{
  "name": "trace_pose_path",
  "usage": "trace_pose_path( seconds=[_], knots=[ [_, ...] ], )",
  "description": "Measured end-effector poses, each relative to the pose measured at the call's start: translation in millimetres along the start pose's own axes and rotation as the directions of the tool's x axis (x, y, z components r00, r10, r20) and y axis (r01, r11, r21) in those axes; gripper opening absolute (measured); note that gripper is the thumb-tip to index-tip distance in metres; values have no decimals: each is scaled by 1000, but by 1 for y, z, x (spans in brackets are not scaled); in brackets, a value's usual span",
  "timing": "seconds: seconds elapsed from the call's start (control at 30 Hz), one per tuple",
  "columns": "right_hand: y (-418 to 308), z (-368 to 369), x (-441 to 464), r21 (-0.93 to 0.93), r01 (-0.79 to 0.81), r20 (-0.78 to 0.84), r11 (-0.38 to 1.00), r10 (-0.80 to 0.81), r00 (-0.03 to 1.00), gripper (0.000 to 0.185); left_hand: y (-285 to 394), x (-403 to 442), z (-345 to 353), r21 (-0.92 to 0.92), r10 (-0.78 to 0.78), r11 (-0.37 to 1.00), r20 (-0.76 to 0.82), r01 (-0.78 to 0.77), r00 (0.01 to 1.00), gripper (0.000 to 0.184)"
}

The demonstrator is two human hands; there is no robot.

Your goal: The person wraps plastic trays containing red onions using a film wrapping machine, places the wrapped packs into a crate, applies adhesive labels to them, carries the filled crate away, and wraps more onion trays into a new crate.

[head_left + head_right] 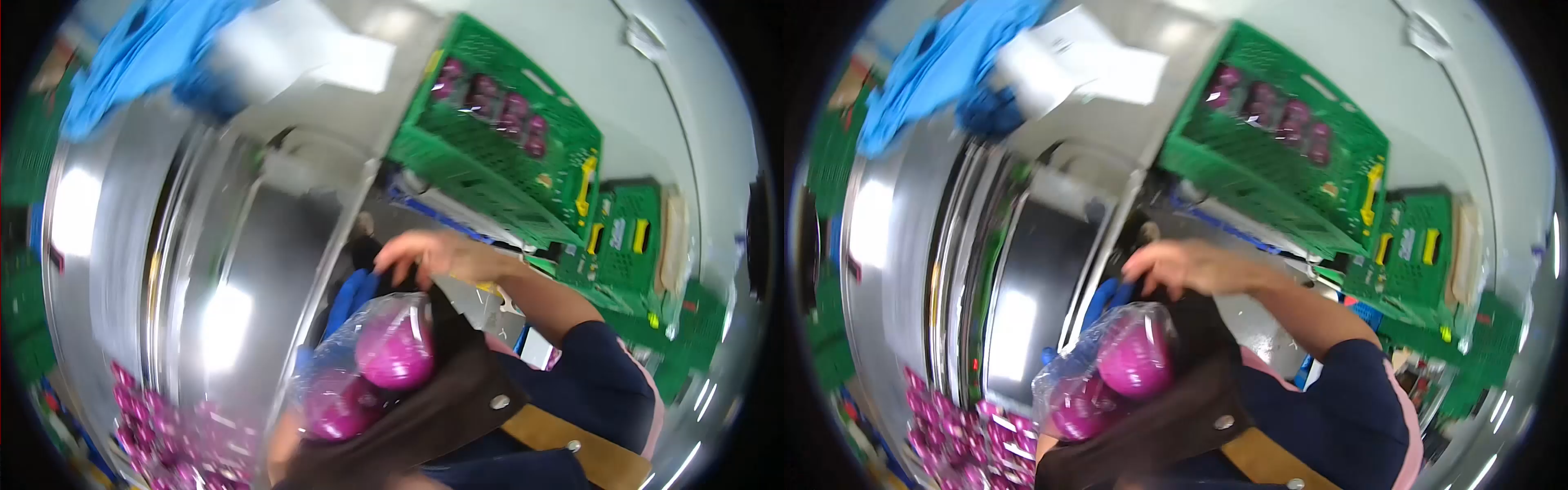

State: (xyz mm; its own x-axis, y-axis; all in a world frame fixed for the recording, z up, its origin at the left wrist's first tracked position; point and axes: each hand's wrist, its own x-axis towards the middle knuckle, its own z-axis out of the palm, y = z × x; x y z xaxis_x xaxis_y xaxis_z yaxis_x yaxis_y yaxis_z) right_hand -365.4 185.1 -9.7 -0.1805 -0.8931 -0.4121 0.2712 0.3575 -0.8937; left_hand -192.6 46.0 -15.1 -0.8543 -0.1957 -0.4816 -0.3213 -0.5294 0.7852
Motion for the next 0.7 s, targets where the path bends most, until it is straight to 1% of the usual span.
trace_pose_path(
  seconds=[0.03,0.1,0.17,0.2,0.23,0.3,0.33,0.37,0.4,0.43,0.47,0.5,0.57,0.6,0.63,0.7],
  knots=[
    [-2,12,-7,48,132,55,990,-135,989,41,1,7,3,74,0,997,27,-2,1000,39],
    [-4,30,-21,79,121,16,989,-123,992,49,6,21,8,205,-6,979,88,-12,996,40],
    [31,17,-17,327,135,-50,935,-126,991,56,12,40,15,325,-18,945,143,-30,990,42],
    [44,8,-18,453,148,-66,879,-132,989,59,14,49,19,388,-20,921,168,-47,986,43],
    [40,0,-26,580,139,-195,803,-29,980,67,18,58,24,460,-25,885,192,-67,981,43],
    [34,-15,-44,791,179,-366,585,217,905,82,29,73,30,582,-47,806,241,-106,969,45],
    [48,-37,-57,767,317,-458,558,130,880,78,34,80,36,609,-60,785,259,-115,964,46],
    [64,-63,-69,679,501,-617,537,48,785,83,37,89,42,519,-100,853,265,-55,959,47],
    [74,-90,-82,561,662,-755,497,-23,656,87,41,98,51,279,-149,958,264,73,953,49],
    [74,-118,-94,431,797,-885,423,24,466,84,44,107,59,17,-201,979,272,204,941,52],
    [79,-151,-108,198,832,-964,518,-52,261,82,43,116,58,28,-253,966,287,256,924,53],
    [83,-184,-120,100,887,-993,451,-13,118,81,41,121,60,110,-281,959,289,260,915,52],
    [122,-261,-148,-119,906,-976,405,121,-182,75,38,131,63,268,-332,928,279,259,901,49],
    [146,-296,-162,-188,883,-952,429,140,-270,72,35,137,69,369,-355,894,240,254,904,43],
    [171,-325,-175,-251,853,-920,458,161,-357,68,31,142,72,375,-372,888,245,266,895,41],
    [208,-367,-191,-328,782,-883,530,122,-453,63,20,151,74,377,-398,880,254,289,881,37]
  ],
)
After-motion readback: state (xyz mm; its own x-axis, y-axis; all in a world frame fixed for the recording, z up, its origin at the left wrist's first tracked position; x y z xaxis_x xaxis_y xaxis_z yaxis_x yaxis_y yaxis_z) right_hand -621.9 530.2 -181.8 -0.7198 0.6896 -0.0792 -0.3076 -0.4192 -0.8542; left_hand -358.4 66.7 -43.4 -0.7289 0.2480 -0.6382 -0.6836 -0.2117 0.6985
